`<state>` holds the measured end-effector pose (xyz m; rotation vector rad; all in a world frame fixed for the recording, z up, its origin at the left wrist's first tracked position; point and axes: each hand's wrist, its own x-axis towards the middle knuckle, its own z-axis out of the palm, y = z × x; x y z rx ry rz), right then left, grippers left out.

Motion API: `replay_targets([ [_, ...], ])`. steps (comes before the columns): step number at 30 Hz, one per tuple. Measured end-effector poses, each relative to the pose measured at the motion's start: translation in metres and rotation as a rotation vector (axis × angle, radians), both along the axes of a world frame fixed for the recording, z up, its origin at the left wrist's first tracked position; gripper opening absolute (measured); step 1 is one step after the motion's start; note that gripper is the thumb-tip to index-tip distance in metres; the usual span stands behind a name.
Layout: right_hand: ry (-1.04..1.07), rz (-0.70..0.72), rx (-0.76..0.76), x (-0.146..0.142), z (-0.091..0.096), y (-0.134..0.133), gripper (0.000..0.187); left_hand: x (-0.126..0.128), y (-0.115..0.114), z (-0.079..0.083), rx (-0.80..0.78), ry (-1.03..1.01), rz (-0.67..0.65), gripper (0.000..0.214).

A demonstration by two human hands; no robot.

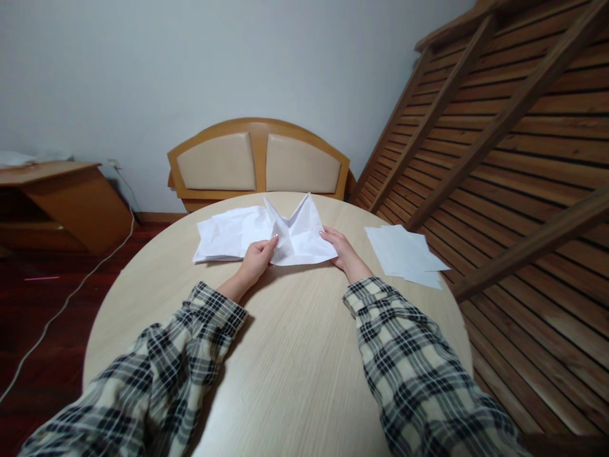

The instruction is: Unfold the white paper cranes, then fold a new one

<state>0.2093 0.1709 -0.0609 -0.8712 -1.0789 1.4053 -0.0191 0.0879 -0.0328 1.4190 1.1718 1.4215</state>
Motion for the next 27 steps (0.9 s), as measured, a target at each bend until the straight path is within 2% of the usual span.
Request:
replay_targets([
  [2, 0.007, -0.018, 0.020, 0.002, 0.000, 0.001, 0.026, 0.000, -0.002, 0.002, 0.071, 0.013, 0.116, 0.059],
  [5, 0.063, -0.122, 0.065, 0.002, 0.002, 0.002, 0.021, -0.003, 0.000, 0.003, 0.181, 0.003, 0.303, 0.057],
  [9, 0.106, -0.138, 0.094, 0.001, 0.003, 0.002, 0.021, -0.011, 0.007, 0.000, 0.229, 0.071, 0.385, 0.046],
  [12, 0.062, -0.211, 0.085, 0.003, 0.003, 0.002, 0.023, -0.016, 0.011, -0.003, 0.304, 0.170, 0.512, 0.012],
  [13, 0.039, -0.247, 0.082, 0.004, 0.002, 0.003, 0.023, -0.016, 0.011, -0.004, 0.330, 0.206, 0.539, 0.025],
  [16, -0.025, -0.302, 0.085, 0.007, 0.001, 0.004, 0.025, -0.017, 0.012, -0.008, 0.392, 0.289, 0.517, 0.057],
  [19, -0.071, -0.279, 0.095, 0.009, 0.000, 0.003, 0.027, -0.016, 0.014, -0.010, 0.410, 0.287, 0.470, 0.066],
  [22, -0.101, -0.239, 0.103, 0.007, 0.001, 0.000, 0.027, -0.017, 0.017, -0.009, 0.362, 0.239, 0.452, 0.057],
  [27, -0.171, -0.146, 0.138, 0.003, 0.003, -0.005, 0.025, -0.023, 0.020, -0.009, 0.234, 0.206, 0.358, 0.016],
])
